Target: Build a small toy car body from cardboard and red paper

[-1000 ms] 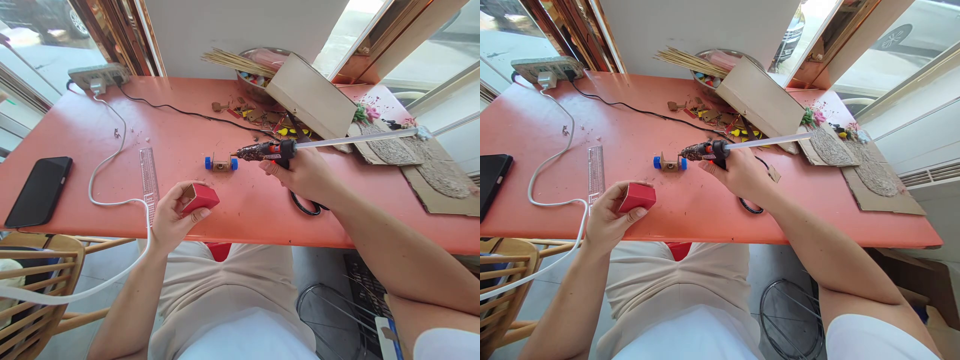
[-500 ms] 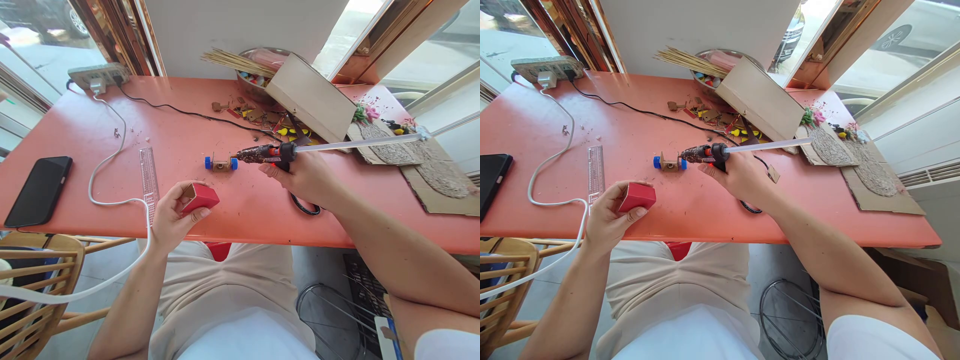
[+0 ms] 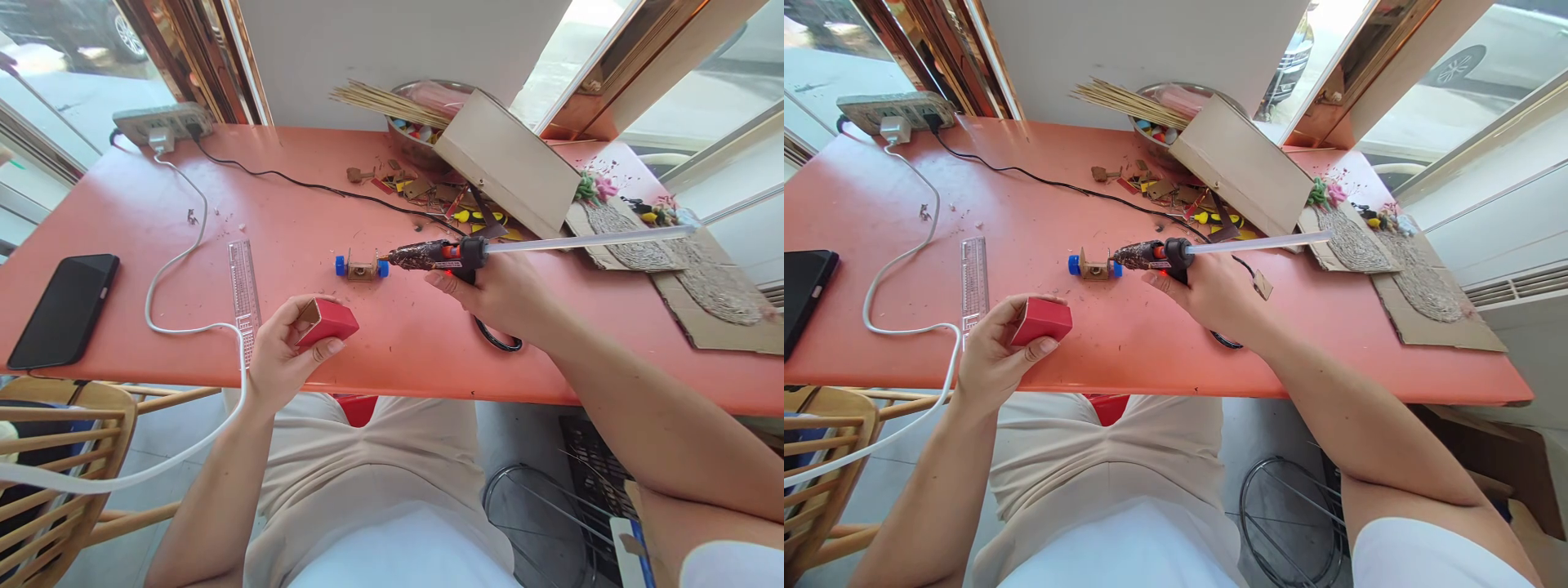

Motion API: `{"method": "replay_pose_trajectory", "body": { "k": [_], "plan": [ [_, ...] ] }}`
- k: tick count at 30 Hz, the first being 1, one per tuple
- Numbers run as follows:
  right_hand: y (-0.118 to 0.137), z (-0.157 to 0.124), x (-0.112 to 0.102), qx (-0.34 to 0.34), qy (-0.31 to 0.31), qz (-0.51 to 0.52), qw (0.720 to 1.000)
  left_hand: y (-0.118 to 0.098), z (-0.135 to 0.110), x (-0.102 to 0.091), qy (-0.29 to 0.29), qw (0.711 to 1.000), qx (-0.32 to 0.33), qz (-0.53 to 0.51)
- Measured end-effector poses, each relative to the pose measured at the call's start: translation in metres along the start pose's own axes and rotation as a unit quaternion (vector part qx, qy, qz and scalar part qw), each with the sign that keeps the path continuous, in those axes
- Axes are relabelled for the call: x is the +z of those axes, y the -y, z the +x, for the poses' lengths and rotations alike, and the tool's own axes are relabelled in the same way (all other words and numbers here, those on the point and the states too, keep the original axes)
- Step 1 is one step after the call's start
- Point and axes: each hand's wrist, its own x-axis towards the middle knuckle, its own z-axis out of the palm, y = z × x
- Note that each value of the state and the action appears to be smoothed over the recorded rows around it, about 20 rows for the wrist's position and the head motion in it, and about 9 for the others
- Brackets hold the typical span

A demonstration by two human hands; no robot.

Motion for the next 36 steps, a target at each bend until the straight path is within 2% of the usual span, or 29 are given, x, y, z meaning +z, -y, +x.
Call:
{"method": "replay_pose_trajectory", "body": {
  "k": [14,23,26,30,33,36],
  "plan": [
    [0.001,-0.005,-0.001,-0.033,0.000,-0.018,0.999,-0.001,0.001,0.000,-0.003,1.000,0.008,0.000],
    [0.007,-0.010,-0.002,0.007,0.025,-0.074,0.997,0.000,0.000,0.000,-0.006,1.000,0.005,0.004],
    [0.009,-0.011,-0.001,0.000,0.029,-0.082,0.996,0.001,0.000,0.000,-0.009,1.000,0.007,0.003],
    [0.012,-0.012,-0.003,-0.036,0.025,-0.038,0.998,0.002,0.000,-0.001,-0.007,1.000,0.018,0.000],
    [0.012,-0.009,-0.005,-0.044,0.044,0.046,0.997,0.004,-0.001,-0.001,-0.009,0.999,0.033,-0.010],
    [0.009,0.004,-0.001,-0.050,0.025,0.135,0.989,0.006,-0.001,-0.001,-0.012,0.999,0.031,-0.005]
  ]
}}
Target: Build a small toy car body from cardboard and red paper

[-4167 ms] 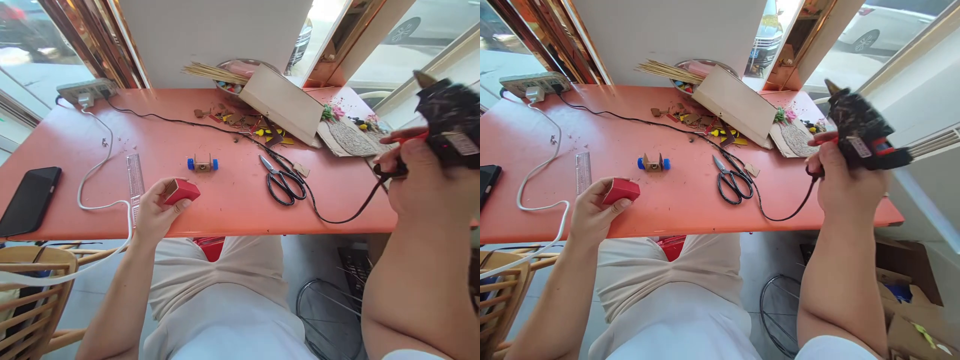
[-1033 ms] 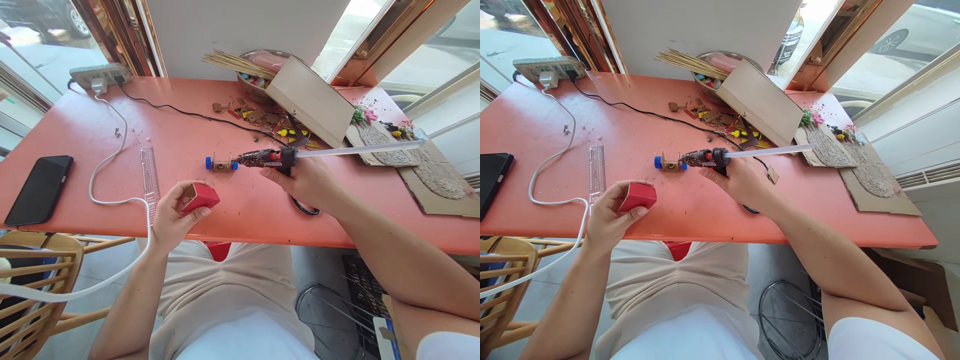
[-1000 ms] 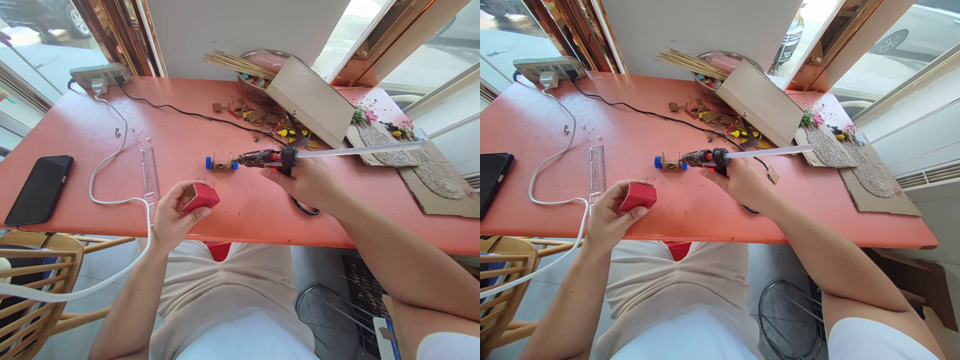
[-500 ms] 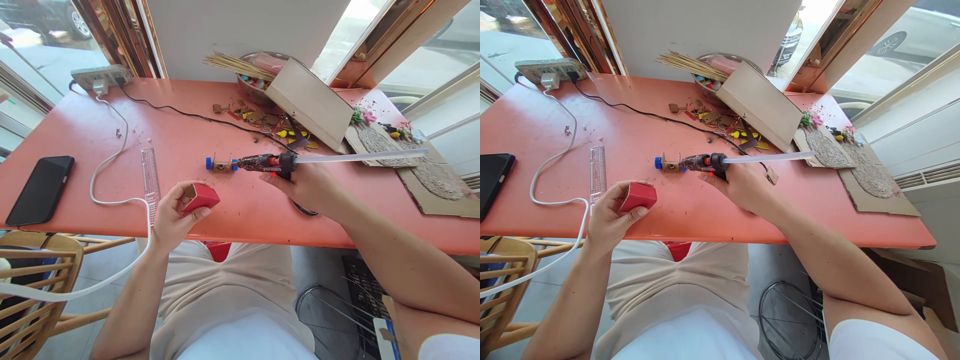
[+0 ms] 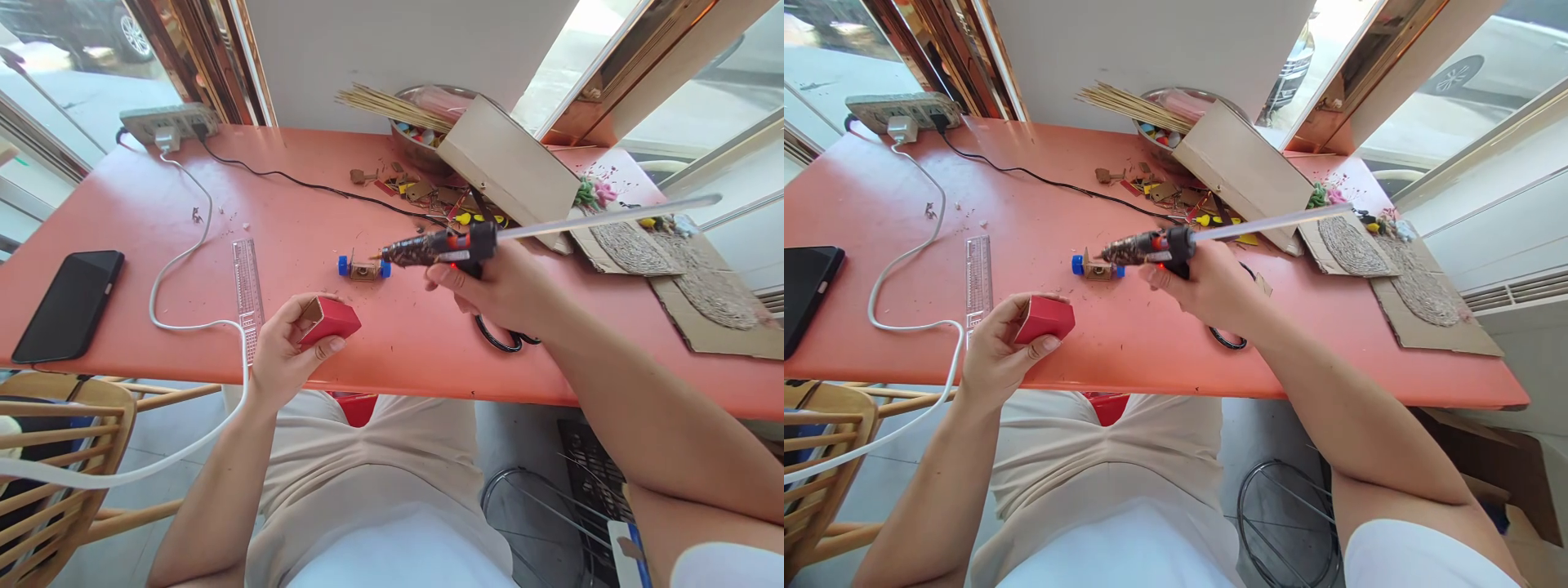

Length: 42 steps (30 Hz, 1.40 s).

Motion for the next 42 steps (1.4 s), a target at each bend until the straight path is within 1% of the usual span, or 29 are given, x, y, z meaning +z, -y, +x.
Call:
{"method": "replay_pose_trajectory", "body": {
  "k": [2,5,8,11,13,22,27,30,34,38,42],
  "plan": [
    [-0.005,0.013,0.005,-0.028,-0.031,0.008,0.999,0.001,0.000,0.000,-0.001,1.000,-0.004,0.008],
    [-0.006,0.030,0.014,-0.086,-0.055,-0.030,0.994,0.003,-0.001,0.000,-0.003,1.000,0.001,0.009],
    [0.000,0.036,0.016,-0.109,-0.043,-0.059,0.991,0.002,-0.001,0.001,-0.003,1.000,0.008,-0.002],
    [0.006,0.035,0.012,-0.123,-0.021,-0.079,0.989,0.002,-0.001,0.002,0.001,1.000,0.009,-0.002],
    [0.006,0.033,0.010,-0.130,-0.019,-0.090,0.987,0.001,-0.002,0.003,0.001,1.000,0.010,-0.001],
    [0.002,0.032,0.012,-0.139,-0.020,-0.105,0.984,0.002,-0.003,0.004,-0.008,1.000,0.012,0.009],
    [0.001,0.031,0.014,-0.134,-0.034,-0.118,0.983,0.002,-0.003,0.002,0.003,1.000,0.011,0.009],
    [0.002,0.031,0.014,-0.136,-0.030,-0.123,0.983,0.002,-0.002,0.002,0.007,1.000,0.005,0.011],
    [0.005,0.031,0.014,-0.122,-0.016,-0.136,0.983,0.002,-0.002,0.003,0.003,1.000,0.010,-0.003],
    [0.010,0.029,0.013,-0.094,-0.008,-0.155,0.983,0.001,-0.002,0.003,0.001,1.000,0.001,0.000],
    [0.012,0.026,0.012,-0.100,-0.009,-0.154,0.983,0.001,-0.002,0.003,0.001,1.000,-0.003,-0.004]
  ]
}}
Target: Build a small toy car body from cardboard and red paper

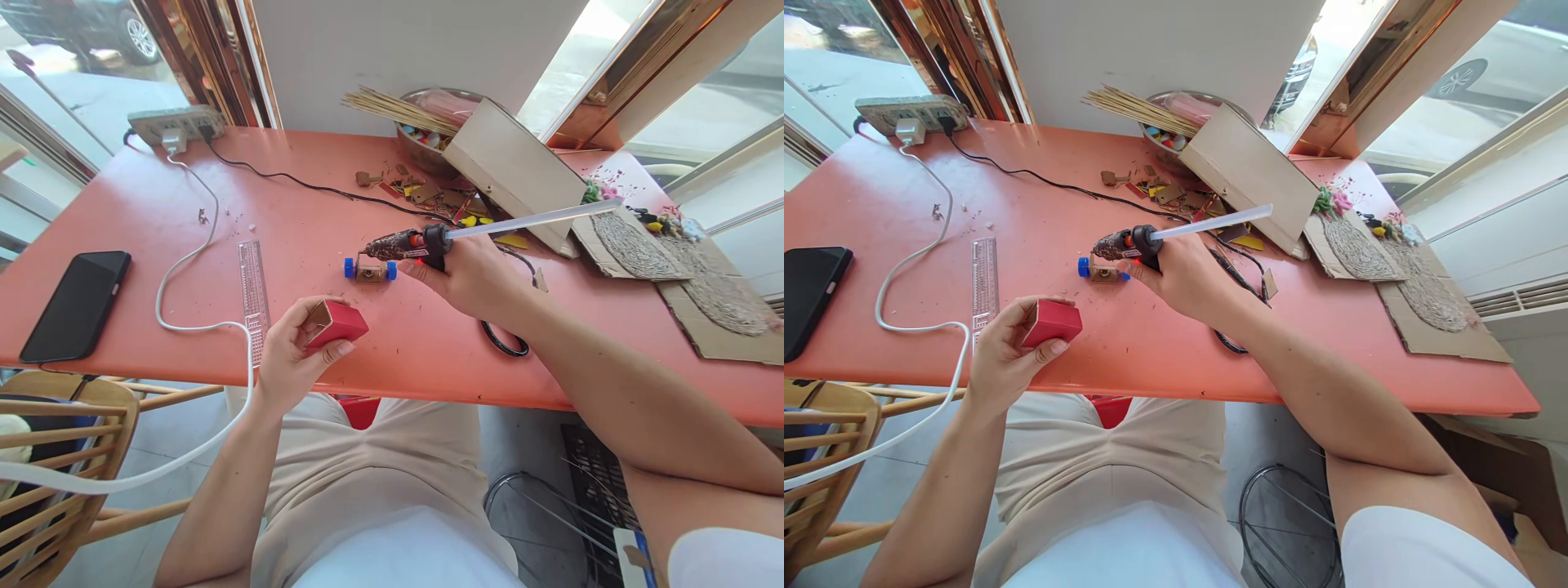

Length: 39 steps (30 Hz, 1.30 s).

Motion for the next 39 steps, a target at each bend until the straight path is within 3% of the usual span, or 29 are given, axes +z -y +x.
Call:
{"method": "replay_pose_trajectory", "body": {
  "k": [39],
  "plan": [
    [0.012,-0.016,-0.002,0.025,0.021,-0.015,0.999,0.002,0.000,0.000,-0.004,1.000,0.012,0.005]
  ]
}}
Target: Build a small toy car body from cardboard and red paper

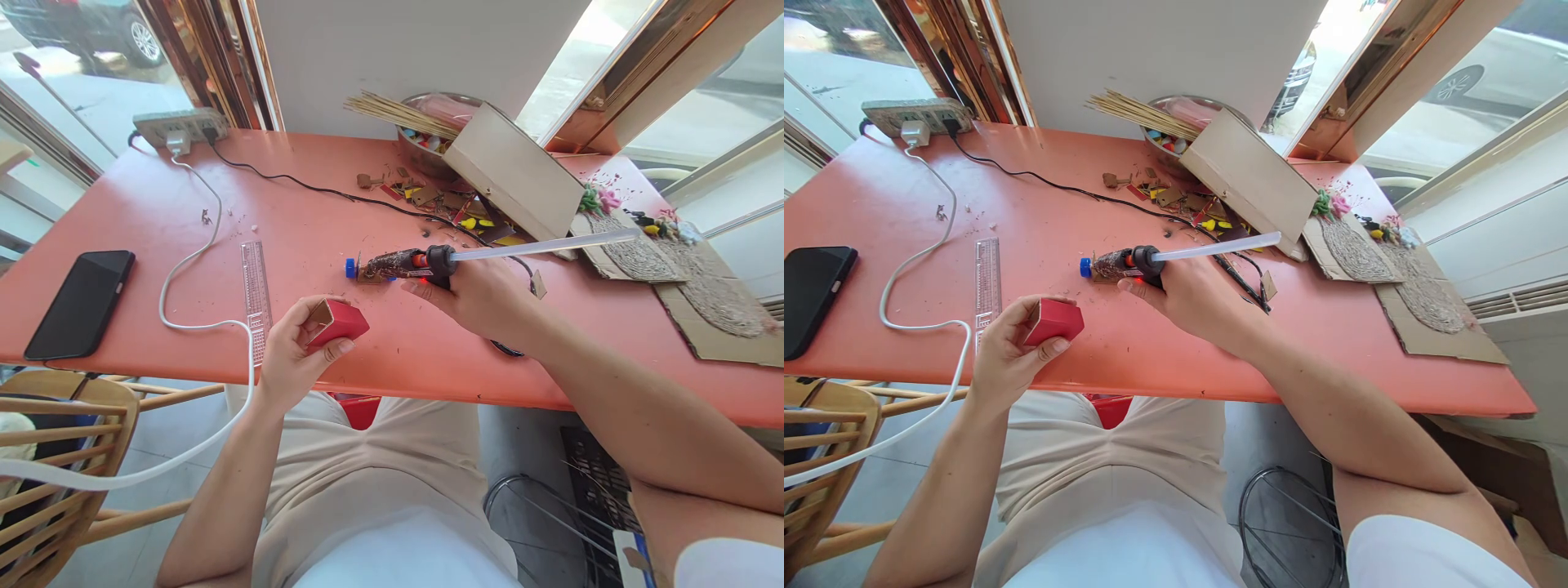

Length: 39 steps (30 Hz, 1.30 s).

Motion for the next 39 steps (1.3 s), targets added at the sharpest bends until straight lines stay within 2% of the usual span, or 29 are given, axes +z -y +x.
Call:
{"method": "replay_pose_trajectory", "body": {
  "k": [8,15,17,19,21,24,26,29,34,37,39],
  "plan": [
    [0.000,-0.001,0.001,0.006,0.012,0.010,1.000,0.001,0.000,-0.002,0.008,1.000,-0.001,0.005],
    [0.002,-0.012,-0.004,0.039,0.063,0.048,0.996,-0.002,0.001,-0.002,-0.005,1.000,-0.008,-0.009],
    [-0.001,-0.026,-0.014,0.043,0.037,0.058,0.997,-0.002,0.001,-0.003,-0.012,1.000,-0.015,-0.019],
    [-0.010,-0.043,-0.025,0.038,-0.015,0.062,0.997,-0.001,0.001,-0.003,-0.022,0.999,-0.026,-0.027],
    [-0.026,-0.063,-0.035,0.039,-0.093,0.032,0.994,0.000,0.001,-0.004,-0.030,0.998,-0.036,-0.037],
    [-0.061,-0.086,-0.042,0.131,-0.170,-0.034,0.976,0.003,0.002,-0.005,-0.040,0.997,-0.042,-0.053],
    [-0.085,-0.094,-0.042,0.189,-0.141,-0.076,0.969,0.003,0.003,-0.005,-0.042,0.996,-0.047,-0.063],
    [-0.109,-0.095,-0.037,0.207,-0.058,-0.099,0.971,0.000,0.005,-0.002,-0.043,0.994,-0.070,-0.077],
    [-0.118,-0.083,-0.030,0.188,0.032,-0.112,0.975,-0.009,0.003,0.010,-0.026,0.983,-0.125,-0.133],
    [-0.121,-0.081,-0.037,0.156,0.081,-0.116,0.978,-0.013,0.000,0.015,-0.004,0.976,-0.144,-0.165],
    [-0.122,-0.083,-0.046,0.156,0.093,-0.123,0.976,-0.015,0.000,0.017,0.009,0.972,-0.152,-0.177]
  ]
}}
